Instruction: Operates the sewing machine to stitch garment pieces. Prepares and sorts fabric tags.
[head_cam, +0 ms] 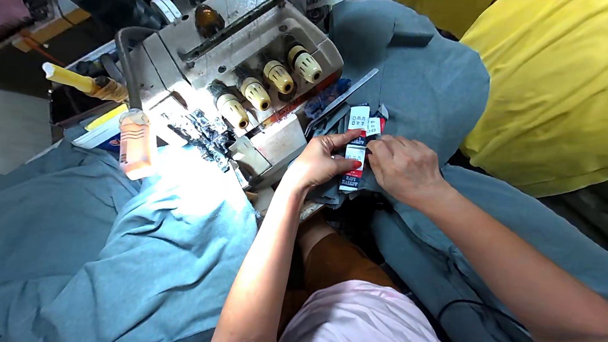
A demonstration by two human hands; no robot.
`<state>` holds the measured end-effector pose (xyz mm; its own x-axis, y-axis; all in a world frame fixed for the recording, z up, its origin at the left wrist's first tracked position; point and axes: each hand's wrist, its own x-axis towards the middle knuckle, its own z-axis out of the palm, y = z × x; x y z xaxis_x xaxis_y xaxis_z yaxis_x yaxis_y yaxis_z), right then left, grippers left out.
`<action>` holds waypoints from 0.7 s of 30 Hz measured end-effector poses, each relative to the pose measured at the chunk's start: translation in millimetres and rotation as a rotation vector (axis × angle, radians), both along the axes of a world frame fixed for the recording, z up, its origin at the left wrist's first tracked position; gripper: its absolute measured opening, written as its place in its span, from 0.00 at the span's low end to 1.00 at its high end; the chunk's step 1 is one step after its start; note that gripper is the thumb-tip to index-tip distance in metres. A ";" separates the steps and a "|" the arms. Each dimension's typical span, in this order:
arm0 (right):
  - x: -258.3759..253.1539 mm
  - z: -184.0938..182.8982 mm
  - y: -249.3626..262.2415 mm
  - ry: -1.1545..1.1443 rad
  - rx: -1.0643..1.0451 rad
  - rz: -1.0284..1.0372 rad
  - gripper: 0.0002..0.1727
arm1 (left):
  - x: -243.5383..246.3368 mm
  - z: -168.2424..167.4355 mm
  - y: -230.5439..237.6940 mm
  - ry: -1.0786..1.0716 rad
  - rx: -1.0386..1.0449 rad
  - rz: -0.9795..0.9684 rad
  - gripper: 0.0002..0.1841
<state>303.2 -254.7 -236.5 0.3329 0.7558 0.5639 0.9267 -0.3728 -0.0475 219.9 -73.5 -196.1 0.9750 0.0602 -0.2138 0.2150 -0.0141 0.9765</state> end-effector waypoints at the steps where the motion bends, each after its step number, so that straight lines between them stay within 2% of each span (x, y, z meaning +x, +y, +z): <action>1: -0.3 0.1 0.3 -0.002 -0.002 0.001 0.10 | -0.2 0.0 0.0 -0.003 0.000 0.001 0.34; 12: -1.4 -0.9 1.9 0.034 -0.051 -0.002 0.08 | 0.1 -1.7 -0.8 -0.019 0.028 0.002 0.34; 16: 0.2 -0.7 3.4 0.039 -0.069 0.008 0.06 | -0.7 -2.0 -0.3 -0.037 0.015 -0.013 0.38; 18: 1.6 2.4 1.5 0.144 -0.029 0.017 0.09 | -9.6 3.0 -3.2 -0.067 0.072 -0.001 0.43; 21: -0.6 20.2 -7.5 0.596 0.180 0.028 0.21 | -35.8 17.4 -16.4 -0.081 0.222 0.180 0.45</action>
<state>302.6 -262.2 -216.3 0.6111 0.6792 0.4066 0.7307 -0.2864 -0.6197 184.0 -89.9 -178.7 0.9577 0.2706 -0.0981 0.1551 -0.1980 0.9679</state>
